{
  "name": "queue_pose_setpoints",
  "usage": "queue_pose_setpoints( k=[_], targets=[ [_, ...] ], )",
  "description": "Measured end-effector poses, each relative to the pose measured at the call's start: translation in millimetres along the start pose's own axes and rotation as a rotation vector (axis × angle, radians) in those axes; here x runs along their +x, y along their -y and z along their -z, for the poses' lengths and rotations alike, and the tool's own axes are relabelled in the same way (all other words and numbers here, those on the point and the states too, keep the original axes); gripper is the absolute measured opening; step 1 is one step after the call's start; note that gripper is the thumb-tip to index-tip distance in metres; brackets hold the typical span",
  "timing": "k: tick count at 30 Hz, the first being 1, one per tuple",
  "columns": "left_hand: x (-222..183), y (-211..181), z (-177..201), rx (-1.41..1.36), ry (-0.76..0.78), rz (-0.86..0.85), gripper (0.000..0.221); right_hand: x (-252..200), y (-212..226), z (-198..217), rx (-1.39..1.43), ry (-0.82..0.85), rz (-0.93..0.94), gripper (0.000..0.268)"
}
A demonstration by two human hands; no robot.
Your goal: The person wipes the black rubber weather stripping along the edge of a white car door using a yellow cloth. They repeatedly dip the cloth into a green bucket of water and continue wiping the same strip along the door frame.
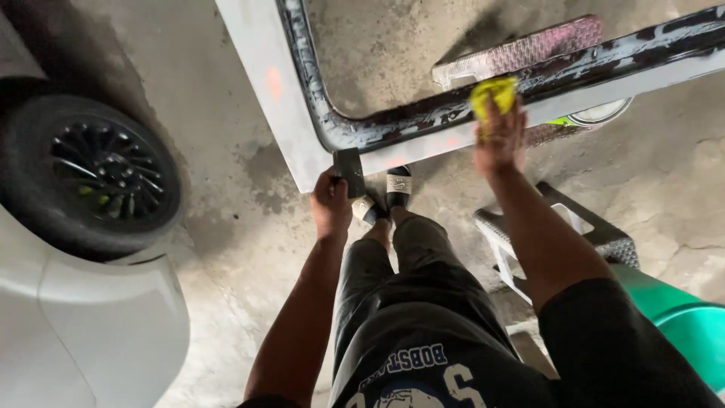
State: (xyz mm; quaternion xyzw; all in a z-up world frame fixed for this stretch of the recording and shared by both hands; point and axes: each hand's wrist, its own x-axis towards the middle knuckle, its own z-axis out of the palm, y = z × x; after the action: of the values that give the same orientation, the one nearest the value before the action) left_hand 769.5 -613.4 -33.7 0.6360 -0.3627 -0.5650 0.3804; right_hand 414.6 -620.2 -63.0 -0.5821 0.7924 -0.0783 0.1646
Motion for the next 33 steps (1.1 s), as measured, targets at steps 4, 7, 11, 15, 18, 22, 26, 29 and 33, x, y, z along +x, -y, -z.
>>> queue_pose_setpoints(
  k=[4, 7, 11, 15, 18, 22, 26, 29, 33],
  targets=[
    [9.9, -12.7, -18.1, 0.014, 0.056, -0.012, 0.026, 9.5, -2.2, -3.1, 0.025, -0.181, -0.207, 0.068],
    [24.0, 0.3, -31.9, 0.04, 0.091, 0.009, 0.018, 1.6, 43.6, -10.1, 0.248, -0.165, -0.348, 0.071],
    [35.4, -14.6, -37.0, 0.015, 0.102, 0.073, 0.02, -42.3, 127.8, -28.8, 0.263, -0.259, 0.117, 0.07],
    [56.5, -13.7, -15.2, -0.07, 0.105, -0.004, 0.019, -60.0, 202.5, -42.4, 0.295, -0.054, 0.286, 0.056],
    [81.4, -12.5, 10.0, 0.007, 0.069, 0.015, 0.014, -62.6, 226.6, -55.8, 0.286, -0.05, 0.423, 0.045],
    [117.3, -48.1, 31.4, -0.052, 0.131, 0.008, 0.02, -56.1, 236.5, -58.2, 0.275, -0.047, 0.408, 0.046],
    [152.1, -79.1, 73.0, 0.107, 0.151, 0.053, 0.019, -58.8, 279.0, -82.2, 0.3, 0.071, 0.207, 0.061],
    [188.6, -95.0, 90.8, 0.128, 0.224, -0.006, 0.017, -30.2, 322.2, -91.8, 0.377, -0.049, 0.058, 0.065],
    [221.0, -110.6, 115.5, 0.165, 0.336, -0.119, 0.014, 20.9, 377.8, -75.1, 0.506, -0.318, -0.119, 0.062]
  ],
)
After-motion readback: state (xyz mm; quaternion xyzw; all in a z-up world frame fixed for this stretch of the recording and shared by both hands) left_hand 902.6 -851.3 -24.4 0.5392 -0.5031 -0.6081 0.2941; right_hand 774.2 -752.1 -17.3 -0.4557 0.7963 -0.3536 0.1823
